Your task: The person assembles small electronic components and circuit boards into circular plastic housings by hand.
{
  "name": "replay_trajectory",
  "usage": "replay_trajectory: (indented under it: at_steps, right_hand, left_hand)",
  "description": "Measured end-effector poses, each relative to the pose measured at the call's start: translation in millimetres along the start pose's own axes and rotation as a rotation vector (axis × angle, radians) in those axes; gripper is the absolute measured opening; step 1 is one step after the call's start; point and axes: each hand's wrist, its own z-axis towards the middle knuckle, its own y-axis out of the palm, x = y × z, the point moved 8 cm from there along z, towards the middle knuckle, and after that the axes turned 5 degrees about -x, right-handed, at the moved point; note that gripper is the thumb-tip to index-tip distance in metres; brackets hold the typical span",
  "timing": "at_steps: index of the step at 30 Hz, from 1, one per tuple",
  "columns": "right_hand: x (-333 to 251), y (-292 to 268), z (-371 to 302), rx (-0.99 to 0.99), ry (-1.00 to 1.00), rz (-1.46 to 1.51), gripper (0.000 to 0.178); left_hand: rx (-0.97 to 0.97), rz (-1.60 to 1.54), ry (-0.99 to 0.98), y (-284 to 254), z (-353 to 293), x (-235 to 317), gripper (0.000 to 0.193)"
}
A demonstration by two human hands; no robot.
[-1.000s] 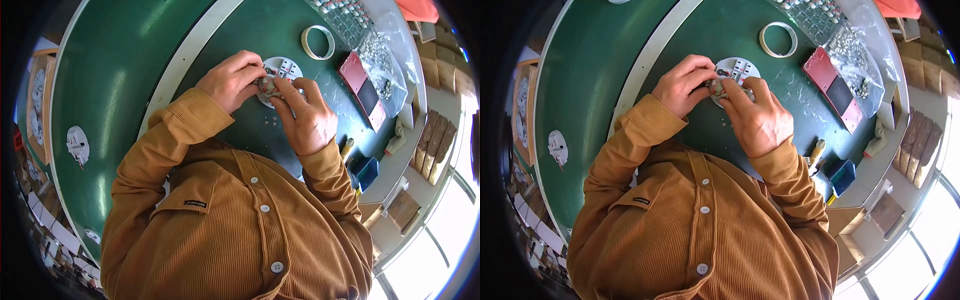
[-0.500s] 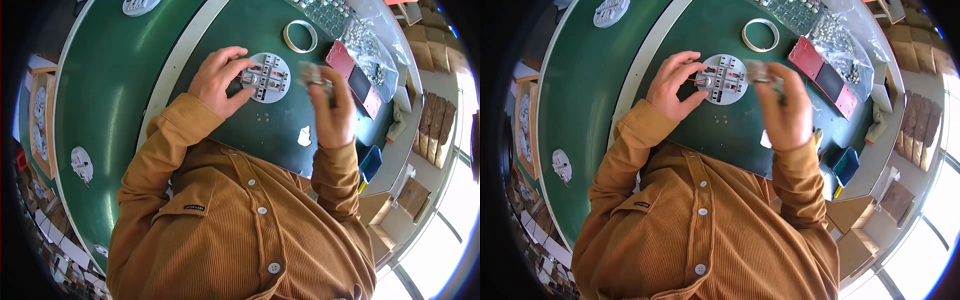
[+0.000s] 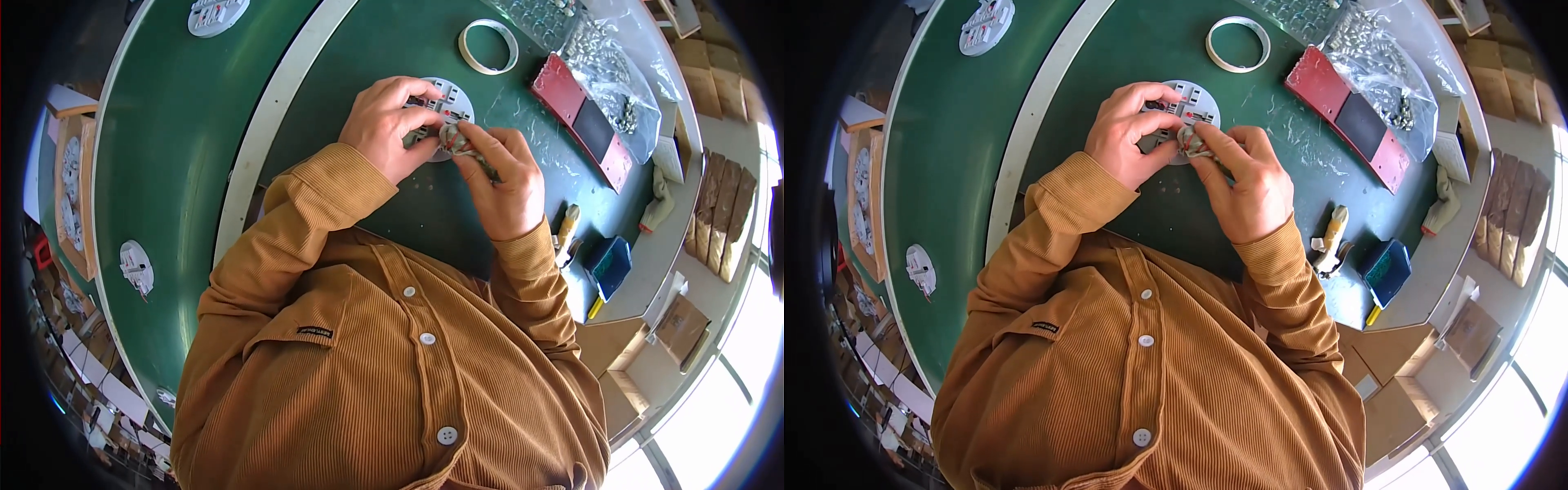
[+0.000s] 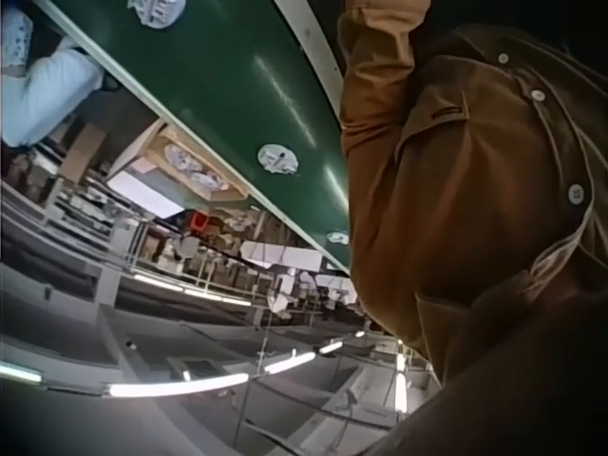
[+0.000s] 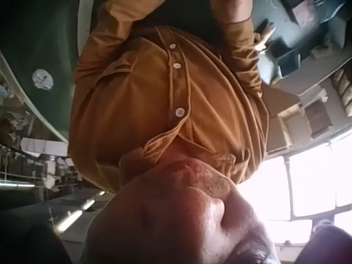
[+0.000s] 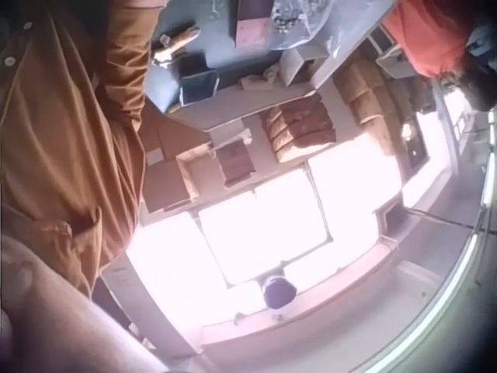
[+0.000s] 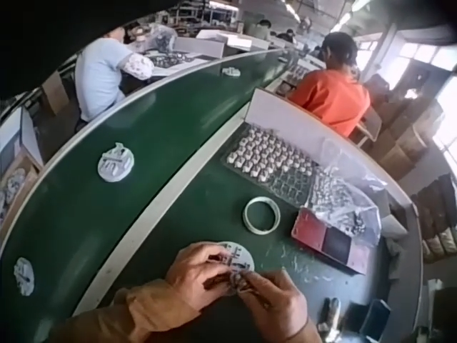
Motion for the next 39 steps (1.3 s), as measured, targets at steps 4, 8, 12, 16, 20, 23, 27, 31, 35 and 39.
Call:
replay_trajectory:
  at_steps: [4,8,12,16,20,23,27,31,35,39]
  right_hand:
    - [-13.6,2.1,6.1,-0.025,0.001,-0.149,0.033]
    - [-24.7,0.4,12.7,-0.069,-0.003,-0.282,0.032]
    - [-30.7,2.5,18.2,-0.111,-0.018,-0.386,0.031]
    - [-34.2,3.3,18.7,-0.124,-0.035,-0.442,0.030]
    - [-40.9,8.7,16.1,-0.134,-0.050,-0.492,0.031]
    - [-28.1,8.8,10.3,-0.076,-0.071,-0.312,0.033]
    - [8.3,-3.8,-2.5,0.028,-0.080,-0.134,0.035]
    - [44.4,-23.2,-28.4,0.245,0.043,-0.104,0.037]
    - [46.8,-17.8,-27.3,0.233,-0.039,-0.518,0.051]
    - [0.9,-10.3,-8.2,0.182,-0.216,-0.376,0.066]
  left_hand:
    - [0.010,-0.018,-0.014,1.6,-1.4,-6.2,0.018]
    - [0.012,-0.020,0.006,2.8,-1.4,-7.0,0.021]
    - [0.004,-0.022,0.024,1.4,-1.6,-6.2,0.026]
    - [-0.035,-0.049,0.013,5.4,-0.4,-7.2,0.032]
    - [-0.035,-0.077,0.048,2.4,-3.3,-8.5,0.041]
    - [-0.046,-0.053,0.061,2.1,-5.4,-9.4,0.042]
    - [-0.033,-0.010,0.070,-0.3,-3.3,-5.5,0.045]
    - [-0.048,0.049,0.108,-2.9,-9.7,4.7,0.047]
    - [-0.034,0.303,0.159,-3.1,-14.6,10.9,0.051]
    - [-0.051,0.220,0.114,0.4,-16.5,6.5,0.055]
